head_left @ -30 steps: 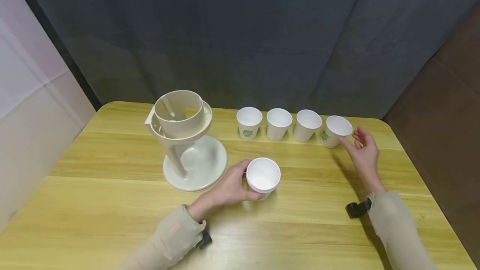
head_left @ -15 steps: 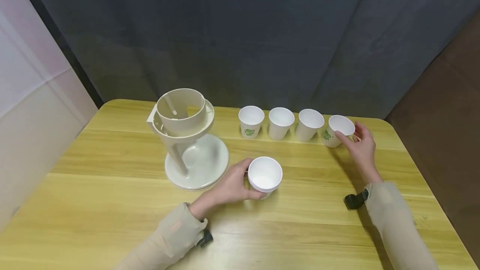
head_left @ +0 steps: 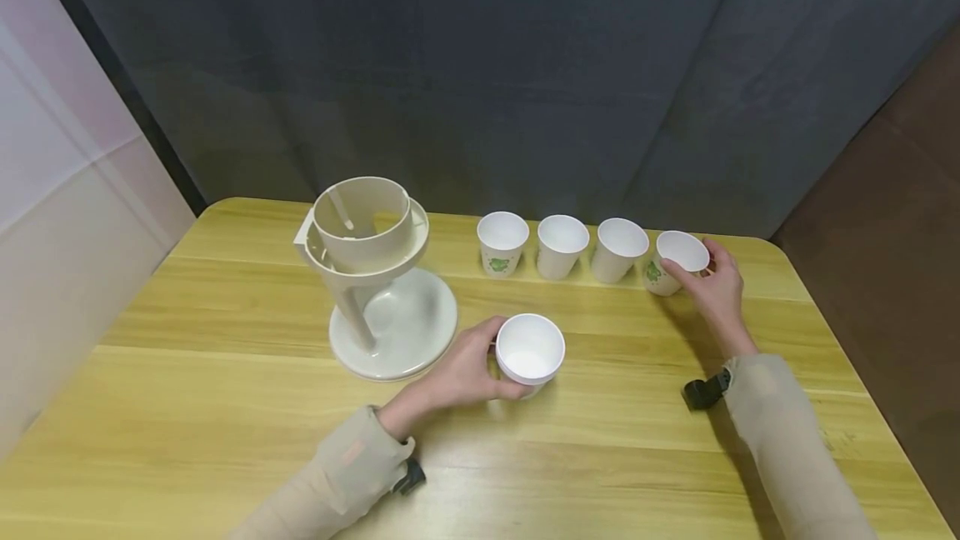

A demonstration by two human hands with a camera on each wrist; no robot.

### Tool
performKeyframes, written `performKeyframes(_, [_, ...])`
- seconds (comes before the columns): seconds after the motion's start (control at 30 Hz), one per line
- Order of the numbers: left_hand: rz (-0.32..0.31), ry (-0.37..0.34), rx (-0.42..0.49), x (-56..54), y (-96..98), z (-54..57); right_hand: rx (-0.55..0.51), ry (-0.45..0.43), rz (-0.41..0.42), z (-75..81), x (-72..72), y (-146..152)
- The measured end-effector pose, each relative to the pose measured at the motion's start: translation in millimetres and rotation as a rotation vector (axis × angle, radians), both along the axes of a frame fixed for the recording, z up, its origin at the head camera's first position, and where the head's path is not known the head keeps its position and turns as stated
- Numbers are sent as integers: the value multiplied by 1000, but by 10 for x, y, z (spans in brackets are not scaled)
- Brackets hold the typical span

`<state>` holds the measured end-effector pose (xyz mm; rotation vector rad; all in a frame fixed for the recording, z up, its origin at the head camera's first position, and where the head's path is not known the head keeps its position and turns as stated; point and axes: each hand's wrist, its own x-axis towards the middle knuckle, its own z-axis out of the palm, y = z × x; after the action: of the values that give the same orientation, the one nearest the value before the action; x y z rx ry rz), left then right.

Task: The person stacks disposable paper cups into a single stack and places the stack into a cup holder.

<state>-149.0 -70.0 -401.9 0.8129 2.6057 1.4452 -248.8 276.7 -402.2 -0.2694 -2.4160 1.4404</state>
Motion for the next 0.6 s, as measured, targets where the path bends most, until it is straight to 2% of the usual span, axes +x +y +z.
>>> performKeyframes(0.33, [-5,16,-4,5,-3,18,52,3,-20,2,-50,-17])
performKeyframes(0.6, [-4,16,-4,5,-5,20,70,8,-38,-9,-35,-21])
